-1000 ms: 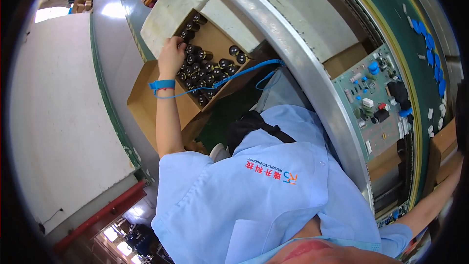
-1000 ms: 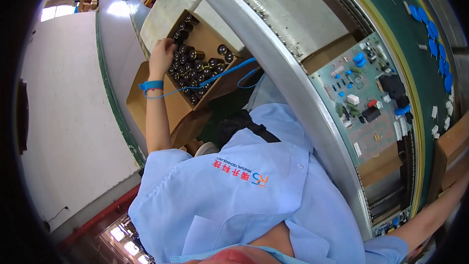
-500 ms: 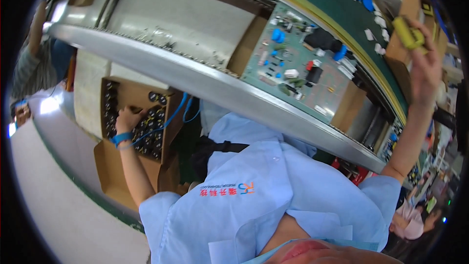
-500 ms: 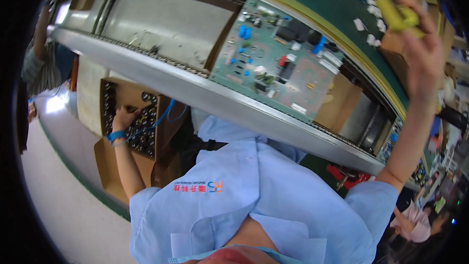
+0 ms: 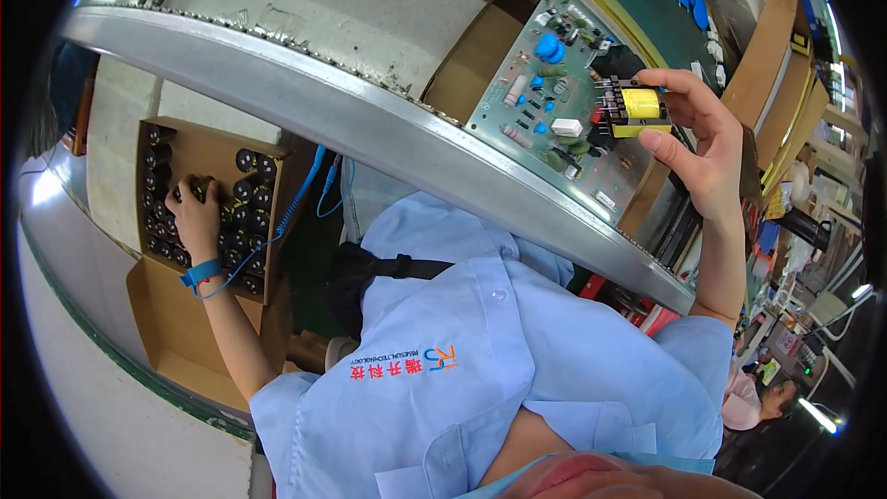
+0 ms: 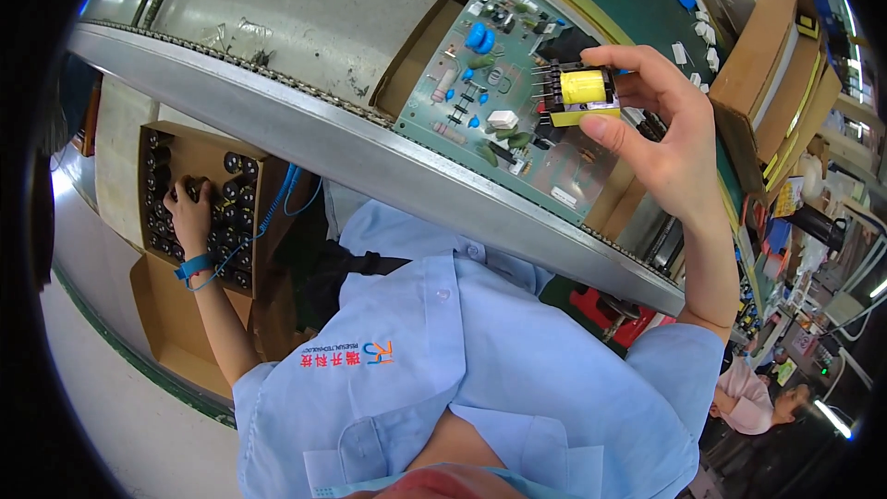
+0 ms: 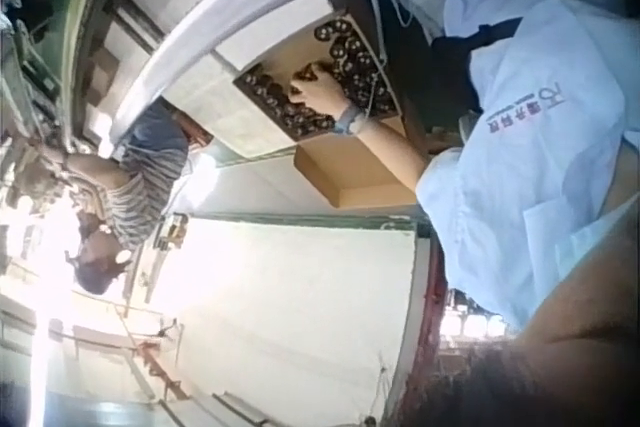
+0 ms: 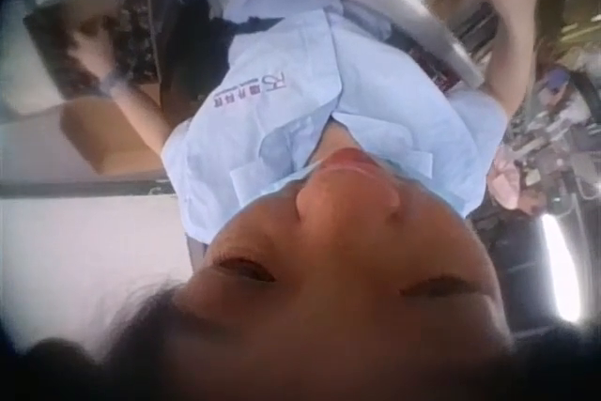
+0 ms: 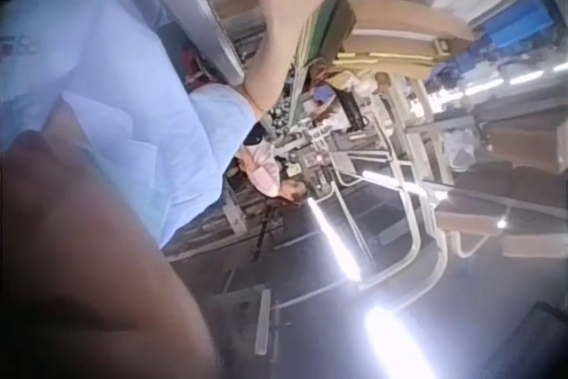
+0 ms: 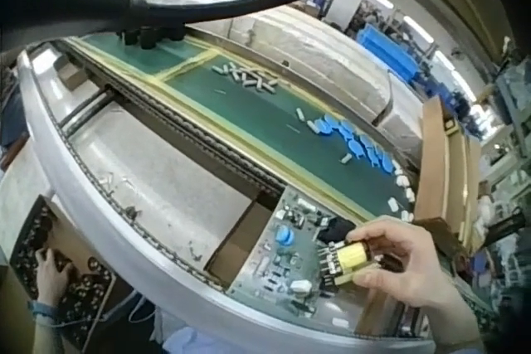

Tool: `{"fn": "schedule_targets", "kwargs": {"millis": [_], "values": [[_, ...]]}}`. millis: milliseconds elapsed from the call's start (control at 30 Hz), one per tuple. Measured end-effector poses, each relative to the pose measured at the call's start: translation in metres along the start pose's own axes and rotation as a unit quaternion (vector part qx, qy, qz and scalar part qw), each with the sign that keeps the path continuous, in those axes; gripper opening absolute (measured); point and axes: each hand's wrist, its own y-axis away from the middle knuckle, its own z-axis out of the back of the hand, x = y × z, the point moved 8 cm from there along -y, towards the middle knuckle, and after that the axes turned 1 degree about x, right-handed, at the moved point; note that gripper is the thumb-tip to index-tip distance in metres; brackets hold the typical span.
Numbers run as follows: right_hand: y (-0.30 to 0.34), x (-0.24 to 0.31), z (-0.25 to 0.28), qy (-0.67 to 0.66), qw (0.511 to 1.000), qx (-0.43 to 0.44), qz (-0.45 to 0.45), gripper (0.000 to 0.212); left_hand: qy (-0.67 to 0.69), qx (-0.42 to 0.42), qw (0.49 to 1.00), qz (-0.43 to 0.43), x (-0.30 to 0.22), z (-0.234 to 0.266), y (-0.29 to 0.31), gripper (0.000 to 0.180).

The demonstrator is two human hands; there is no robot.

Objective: Manually assemble components onto printed circuit boards on a production line.

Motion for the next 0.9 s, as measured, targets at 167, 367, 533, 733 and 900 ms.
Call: {"fn": "schedule_targets", "kwargs": {"millis": [167, 367, 533, 733, 900], "values": [[-0.004, 0.014, -0.007, 0.084, 0.996, -0.007, 0.021, 0.046, -0.005, 0.015, 0.999, 0.05, 0.004, -0.007, -0.004, 0.056], [-0.004, 0.037, -0.016, 0.19, 0.979, 0.001, 0.071, 0.047, -0.006, -0.007, 1.0, 0.021, -0.003, -0.005, -0.006, 0.053], [-0.002, 0.061, -0.034, 0.343, 0.928, -0.005, 0.143, 0.048, -0.018, -0.029, 0.999, 0.001, -0.015, -0.002, -0.003, 0.053], [-0.009, 0.061, -0.031, 0.337, 0.931, 0.019, 0.137, 0.043, -0.016, -0.031, 0.999, -0.012, -0.02, 0.004, -0.003, 0.052], [-0.014, 0.064, -0.033, 0.345, 0.922, 0.035, 0.174, 0.04, -0.015, -0.039, 0.998, -0.042, -0.019, 0.005, -0.004, 0.05]]}}
